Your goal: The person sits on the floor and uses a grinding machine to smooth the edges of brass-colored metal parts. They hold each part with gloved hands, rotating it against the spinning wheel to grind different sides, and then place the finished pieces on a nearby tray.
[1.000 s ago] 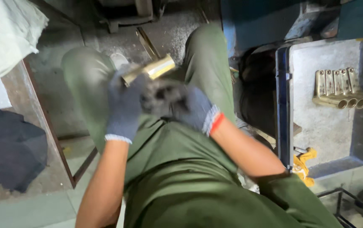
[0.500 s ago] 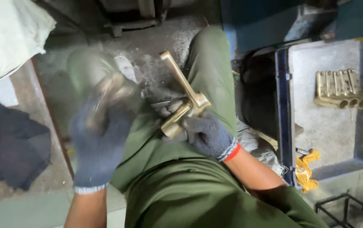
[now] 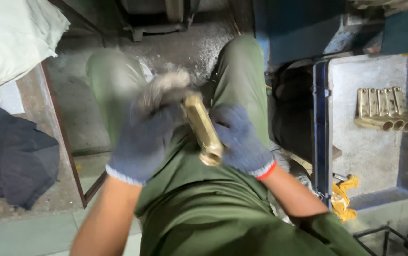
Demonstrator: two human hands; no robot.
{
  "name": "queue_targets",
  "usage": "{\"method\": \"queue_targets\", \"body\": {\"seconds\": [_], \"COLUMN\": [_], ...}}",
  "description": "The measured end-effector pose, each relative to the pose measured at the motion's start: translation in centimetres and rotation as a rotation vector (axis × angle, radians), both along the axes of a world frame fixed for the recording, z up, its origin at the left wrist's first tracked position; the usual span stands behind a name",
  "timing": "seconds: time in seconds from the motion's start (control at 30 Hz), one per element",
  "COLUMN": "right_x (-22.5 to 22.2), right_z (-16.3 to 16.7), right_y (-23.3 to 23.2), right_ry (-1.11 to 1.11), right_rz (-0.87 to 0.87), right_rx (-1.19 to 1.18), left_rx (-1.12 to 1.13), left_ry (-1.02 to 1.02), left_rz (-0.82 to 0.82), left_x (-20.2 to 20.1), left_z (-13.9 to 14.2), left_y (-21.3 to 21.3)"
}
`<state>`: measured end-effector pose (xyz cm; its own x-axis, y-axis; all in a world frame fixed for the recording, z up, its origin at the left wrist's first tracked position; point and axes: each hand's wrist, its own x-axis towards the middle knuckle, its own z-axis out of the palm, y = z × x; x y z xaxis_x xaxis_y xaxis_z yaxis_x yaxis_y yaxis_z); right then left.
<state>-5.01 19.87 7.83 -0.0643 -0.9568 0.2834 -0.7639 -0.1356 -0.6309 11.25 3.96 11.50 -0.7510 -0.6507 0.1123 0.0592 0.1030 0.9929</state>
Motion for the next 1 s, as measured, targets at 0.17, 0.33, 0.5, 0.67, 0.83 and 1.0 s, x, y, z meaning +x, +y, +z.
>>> {"method": "queue_targets", "body": {"seconds": [0.17, 0.33, 0.5, 0.67, 0.83, 1.0], "right_x": [-3.4, -5.9, -6.7, -6.7, -5.5, -6.6], "right_z": [-3.5, -7.7, -9.8, -8.9, -3.9, -1.8], "right_y": [-5.1, -10.8, -11.8, -12.1, -9.4, -9.8], "right_ry": [0.061, 0.221, 0.234, 0.214, 0.269, 0.331], "right_rz": [0.107, -0.004, -0.030, -0.010, -0.127, -0.153], "right_rx": [0.258, 0.482, 0.483, 0.504, 0.382, 0.125], "left_rx": [0.677, 0.820, 0.717, 0.673, 1.008, 0.914], "left_ry": [-0.037, -0.104, -0.234, -0.367, -0.065, -0.085], "left_rz": [-0.161, -0.004, 0.138, 0.182, 0.157, 0.159], "left_x": [-4.3, -8.9, -9.8, -10.4, -10.0, -9.8], "left_z": [-5.2, -11.3, -13.7, -13.2, -12.6, -12.9], "left_y": [-5.9, -9.3, -9.8, -9.9, -9.4, -8.9]}}
